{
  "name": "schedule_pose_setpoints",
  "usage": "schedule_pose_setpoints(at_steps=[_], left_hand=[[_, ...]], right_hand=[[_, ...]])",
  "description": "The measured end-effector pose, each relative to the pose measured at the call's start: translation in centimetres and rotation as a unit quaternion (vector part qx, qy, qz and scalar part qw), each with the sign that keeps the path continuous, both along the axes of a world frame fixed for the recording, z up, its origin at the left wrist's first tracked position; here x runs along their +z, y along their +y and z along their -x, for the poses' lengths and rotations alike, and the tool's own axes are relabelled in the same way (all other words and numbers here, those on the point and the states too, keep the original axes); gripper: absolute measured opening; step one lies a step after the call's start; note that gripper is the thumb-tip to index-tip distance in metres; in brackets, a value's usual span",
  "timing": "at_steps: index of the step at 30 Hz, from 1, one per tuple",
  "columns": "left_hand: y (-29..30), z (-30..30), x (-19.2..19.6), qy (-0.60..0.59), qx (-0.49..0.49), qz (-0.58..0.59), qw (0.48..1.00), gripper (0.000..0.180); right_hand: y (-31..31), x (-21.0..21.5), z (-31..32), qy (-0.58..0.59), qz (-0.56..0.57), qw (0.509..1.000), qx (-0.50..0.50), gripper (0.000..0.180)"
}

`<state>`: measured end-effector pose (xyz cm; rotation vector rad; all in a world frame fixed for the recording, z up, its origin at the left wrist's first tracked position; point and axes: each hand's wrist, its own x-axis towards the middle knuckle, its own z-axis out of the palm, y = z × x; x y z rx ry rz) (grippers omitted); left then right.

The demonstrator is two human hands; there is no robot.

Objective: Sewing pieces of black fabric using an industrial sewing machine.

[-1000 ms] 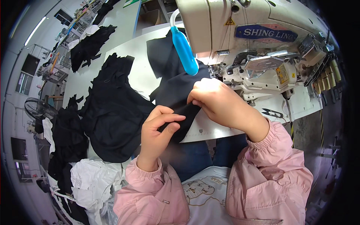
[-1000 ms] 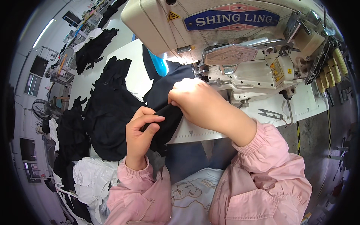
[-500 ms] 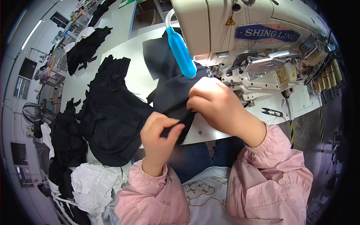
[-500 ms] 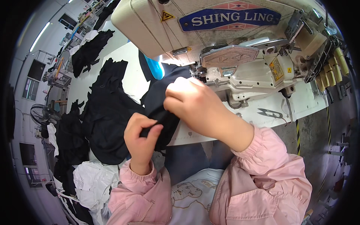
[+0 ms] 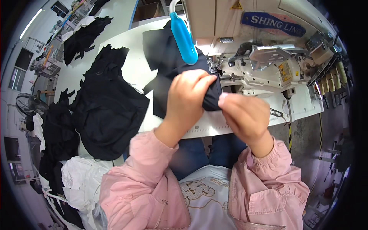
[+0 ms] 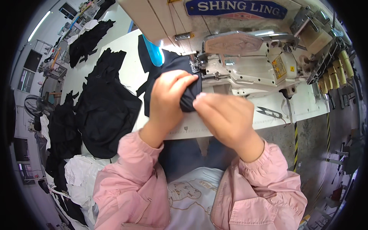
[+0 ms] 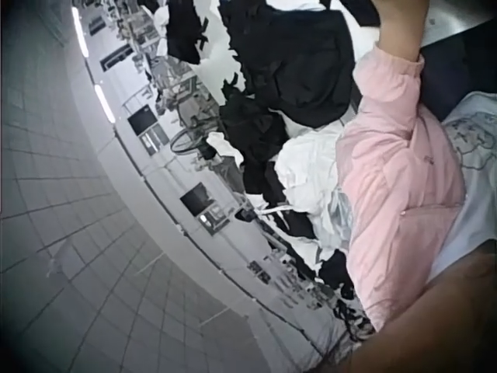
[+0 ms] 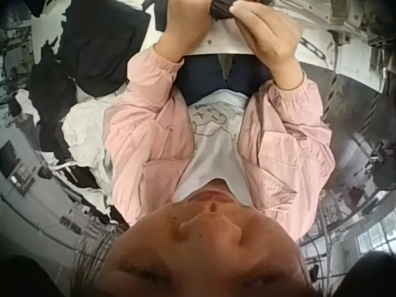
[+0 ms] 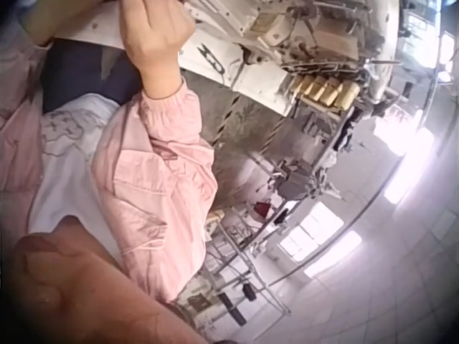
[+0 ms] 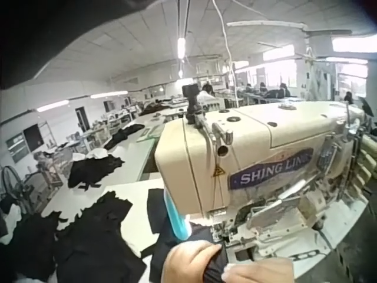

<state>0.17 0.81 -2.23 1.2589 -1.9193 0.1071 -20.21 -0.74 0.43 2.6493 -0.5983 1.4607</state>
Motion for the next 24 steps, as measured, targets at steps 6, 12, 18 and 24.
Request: schedule_pose_setpoints(at_steps=[6,12,18,24], left_hand=[[-2.2,-1.0,3.3,0.025,-0.061,-0.051,0.997,0.022],[-2.8,-1.6,3.1,0.015,-0.061,-0.067,0.996,0.025],[-2.7,-0.8,3.3,-0.002,-0.045,-0.042,0.998,0.021],[-3.1,-0.2,2.1,-0.059,-0.01,0.046,0.997,0.009]], right_hand=[[-3.2,2.6,-1.5,-0.066,0.04,0.997,-0.024,0.024],[-3.6,2.2,-1.9,-0.098,0.049,0.993,-0.037,0.023],[-3.8,2.0,-1.8,-0.108,0.042,0.993,-0.032,0.023],[-2.1,1.6,-1.6,-0.093,-0.058,0.994,0.005,0.022]])
